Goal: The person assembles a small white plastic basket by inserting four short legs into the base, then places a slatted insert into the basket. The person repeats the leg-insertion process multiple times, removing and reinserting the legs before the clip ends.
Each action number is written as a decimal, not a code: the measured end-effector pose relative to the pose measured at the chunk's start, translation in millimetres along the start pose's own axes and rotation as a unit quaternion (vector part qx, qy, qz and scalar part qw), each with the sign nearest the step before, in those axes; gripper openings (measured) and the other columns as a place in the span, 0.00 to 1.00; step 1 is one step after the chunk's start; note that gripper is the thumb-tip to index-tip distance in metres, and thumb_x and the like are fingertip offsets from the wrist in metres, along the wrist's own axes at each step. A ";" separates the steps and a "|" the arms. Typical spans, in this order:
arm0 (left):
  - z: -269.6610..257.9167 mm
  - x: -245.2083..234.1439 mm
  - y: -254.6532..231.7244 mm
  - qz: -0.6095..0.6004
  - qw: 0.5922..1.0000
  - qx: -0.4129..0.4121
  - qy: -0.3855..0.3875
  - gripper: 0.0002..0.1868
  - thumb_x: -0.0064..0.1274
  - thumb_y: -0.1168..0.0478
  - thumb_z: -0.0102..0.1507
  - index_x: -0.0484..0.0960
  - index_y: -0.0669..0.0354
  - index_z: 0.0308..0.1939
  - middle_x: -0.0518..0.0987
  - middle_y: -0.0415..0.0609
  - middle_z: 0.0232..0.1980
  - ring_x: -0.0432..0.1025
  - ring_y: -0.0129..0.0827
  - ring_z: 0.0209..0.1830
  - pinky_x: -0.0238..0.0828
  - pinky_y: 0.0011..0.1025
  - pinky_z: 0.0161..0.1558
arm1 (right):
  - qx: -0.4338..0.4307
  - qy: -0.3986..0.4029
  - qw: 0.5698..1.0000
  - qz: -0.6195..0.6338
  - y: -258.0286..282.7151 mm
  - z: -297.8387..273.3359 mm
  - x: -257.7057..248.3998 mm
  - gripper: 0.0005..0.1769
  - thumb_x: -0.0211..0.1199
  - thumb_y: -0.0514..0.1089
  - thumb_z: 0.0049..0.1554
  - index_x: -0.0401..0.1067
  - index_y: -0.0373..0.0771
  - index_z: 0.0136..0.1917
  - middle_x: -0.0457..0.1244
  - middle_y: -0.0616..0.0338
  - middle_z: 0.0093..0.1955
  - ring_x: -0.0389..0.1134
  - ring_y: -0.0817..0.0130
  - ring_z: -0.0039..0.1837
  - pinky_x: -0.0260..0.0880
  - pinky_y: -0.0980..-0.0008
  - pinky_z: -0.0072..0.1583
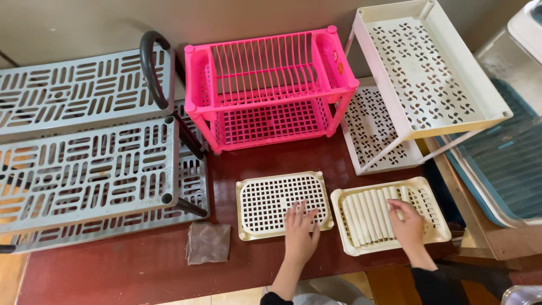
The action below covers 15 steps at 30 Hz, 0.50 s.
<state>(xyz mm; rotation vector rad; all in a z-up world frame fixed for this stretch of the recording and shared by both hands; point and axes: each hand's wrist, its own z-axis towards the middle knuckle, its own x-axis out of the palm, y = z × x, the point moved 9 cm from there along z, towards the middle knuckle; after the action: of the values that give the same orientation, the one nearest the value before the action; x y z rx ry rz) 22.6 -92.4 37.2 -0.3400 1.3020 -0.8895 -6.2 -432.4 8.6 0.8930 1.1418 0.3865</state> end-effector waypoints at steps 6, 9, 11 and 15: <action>-7.7 -66.1 103.3 0.057 0.954 -0.255 -0.147 0.41 0.60 0.55 0.59 0.60 0.52 0.74 0.51 0.67 0.79 0.40 0.66 0.80 0.39 0.63 0.72 | -0.023 0.226 0.972 0.059 92.4 -19.3 100.6 0.23 0.63 0.38 0.57 0.72 0.44 0.67 0.70 0.56 0.65 0.73 0.65 0.63 0.75 0.67 0.63; -15.1 -68.4 142.5 0.038 0.935 -0.337 -0.100 0.50 0.63 0.51 0.58 0.51 0.47 0.78 0.47 0.69 0.80 0.37 0.66 0.80 0.37 0.64 0.71 | 0.000 0.320 0.946 0.052 120.4 -24.3 134.0 0.33 0.64 0.41 0.58 0.62 0.47 0.75 0.67 0.52 0.67 0.71 0.58 0.67 0.74 0.64 0.64; -19.4 -64.2 157.0 0.018 0.933 -0.352 -0.068 0.53 0.64 0.49 0.58 0.46 0.47 0.79 0.46 0.68 0.80 0.38 0.64 0.80 0.36 0.64 0.72 | 0.044 0.346 0.937 -0.014 119.8 -22.6 148.5 0.39 0.66 0.44 0.58 0.56 0.50 0.80 0.63 0.48 0.72 0.67 0.54 0.70 0.71 0.61 0.66; -25.6 -52.3 163.7 -0.013 0.937 -0.345 -0.051 0.55 0.64 0.48 0.57 0.44 0.50 0.79 0.50 0.63 0.80 0.41 0.59 0.81 0.36 0.64 0.73 | 0.017 0.369 0.929 0.005 126.7 -20.5 167.6 0.50 0.69 0.45 0.54 0.43 0.53 0.81 0.45 0.49 0.83 0.54 0.48 0.77 0.63 0.54 0.70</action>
<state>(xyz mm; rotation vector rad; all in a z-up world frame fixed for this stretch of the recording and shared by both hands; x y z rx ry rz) 59.8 56.3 -44.4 -0.9400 1.4847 -0.3980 63.2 -233.2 0.9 0.7983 1.8365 0.7503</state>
